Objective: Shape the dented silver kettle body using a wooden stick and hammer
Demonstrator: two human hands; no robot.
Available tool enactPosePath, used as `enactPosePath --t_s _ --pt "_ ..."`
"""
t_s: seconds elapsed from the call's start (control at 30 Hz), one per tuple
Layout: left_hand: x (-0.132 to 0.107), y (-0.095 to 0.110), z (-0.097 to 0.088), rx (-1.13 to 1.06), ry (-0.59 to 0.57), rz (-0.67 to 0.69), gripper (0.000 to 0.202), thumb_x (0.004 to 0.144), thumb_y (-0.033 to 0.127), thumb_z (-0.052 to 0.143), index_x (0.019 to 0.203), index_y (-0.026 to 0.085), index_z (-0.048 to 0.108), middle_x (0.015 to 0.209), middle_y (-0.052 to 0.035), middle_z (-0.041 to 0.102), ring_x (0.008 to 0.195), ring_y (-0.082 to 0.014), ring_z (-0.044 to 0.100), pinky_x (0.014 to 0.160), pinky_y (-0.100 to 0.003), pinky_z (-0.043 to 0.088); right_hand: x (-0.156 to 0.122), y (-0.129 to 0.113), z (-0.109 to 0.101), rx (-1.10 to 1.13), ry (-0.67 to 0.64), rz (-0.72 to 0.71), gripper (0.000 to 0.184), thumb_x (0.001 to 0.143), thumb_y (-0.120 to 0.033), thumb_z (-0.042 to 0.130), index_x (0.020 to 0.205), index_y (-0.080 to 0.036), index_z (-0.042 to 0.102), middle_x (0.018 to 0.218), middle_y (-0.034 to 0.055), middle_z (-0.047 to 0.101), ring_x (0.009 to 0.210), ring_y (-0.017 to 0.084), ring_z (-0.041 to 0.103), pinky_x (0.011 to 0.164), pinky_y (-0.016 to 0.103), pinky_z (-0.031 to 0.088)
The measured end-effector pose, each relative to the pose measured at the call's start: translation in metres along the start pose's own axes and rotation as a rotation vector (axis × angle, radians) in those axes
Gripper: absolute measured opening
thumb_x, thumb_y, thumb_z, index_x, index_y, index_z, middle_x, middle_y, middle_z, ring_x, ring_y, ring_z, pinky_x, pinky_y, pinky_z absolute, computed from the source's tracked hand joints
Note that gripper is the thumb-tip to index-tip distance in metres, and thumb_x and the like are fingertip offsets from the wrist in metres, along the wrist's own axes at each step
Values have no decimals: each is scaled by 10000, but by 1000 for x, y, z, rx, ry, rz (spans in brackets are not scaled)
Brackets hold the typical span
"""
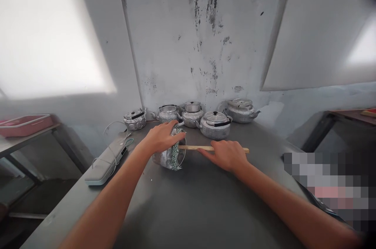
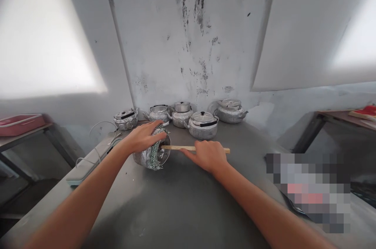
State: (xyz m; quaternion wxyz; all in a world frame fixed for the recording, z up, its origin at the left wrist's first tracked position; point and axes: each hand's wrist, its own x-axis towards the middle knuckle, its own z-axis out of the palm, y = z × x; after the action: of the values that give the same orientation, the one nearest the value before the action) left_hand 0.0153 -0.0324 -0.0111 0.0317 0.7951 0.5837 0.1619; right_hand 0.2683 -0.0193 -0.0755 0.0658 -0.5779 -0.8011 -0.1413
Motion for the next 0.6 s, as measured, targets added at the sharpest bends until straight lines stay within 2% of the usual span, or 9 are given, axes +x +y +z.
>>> enactPosePath --t_s 0.17,0.43,0.6 --pt "1 1 0 18 1 -13 675 945 620 402 1497 238 481 1434 -108 610 1253 -380 597 1007 -420 453 -5 -1 7 17 24 20 743 949 -757 290 828 -170 728 779 140 750 737 283 733 667 337 458" --pt "2 -1 2 -2 -13 -39 826 932 777 348 1556 245 441 1534 -98 525 1364 -386 517 1109 -433 387 -8 -3 5 50 66 39 799 935 -795 241 793 -177 728 734 134 738 703 278 723 636 334 437" --pt "3 -1 2 9 -14 -42 767 954 699 383 1556 229 445 1548 -90 508 1379 -373 507 1129 -424 371 -8 -3 -1 40 48 44 814 932 -800 237 787 -172 735 725 136 734 707 287 727 629 335 443"
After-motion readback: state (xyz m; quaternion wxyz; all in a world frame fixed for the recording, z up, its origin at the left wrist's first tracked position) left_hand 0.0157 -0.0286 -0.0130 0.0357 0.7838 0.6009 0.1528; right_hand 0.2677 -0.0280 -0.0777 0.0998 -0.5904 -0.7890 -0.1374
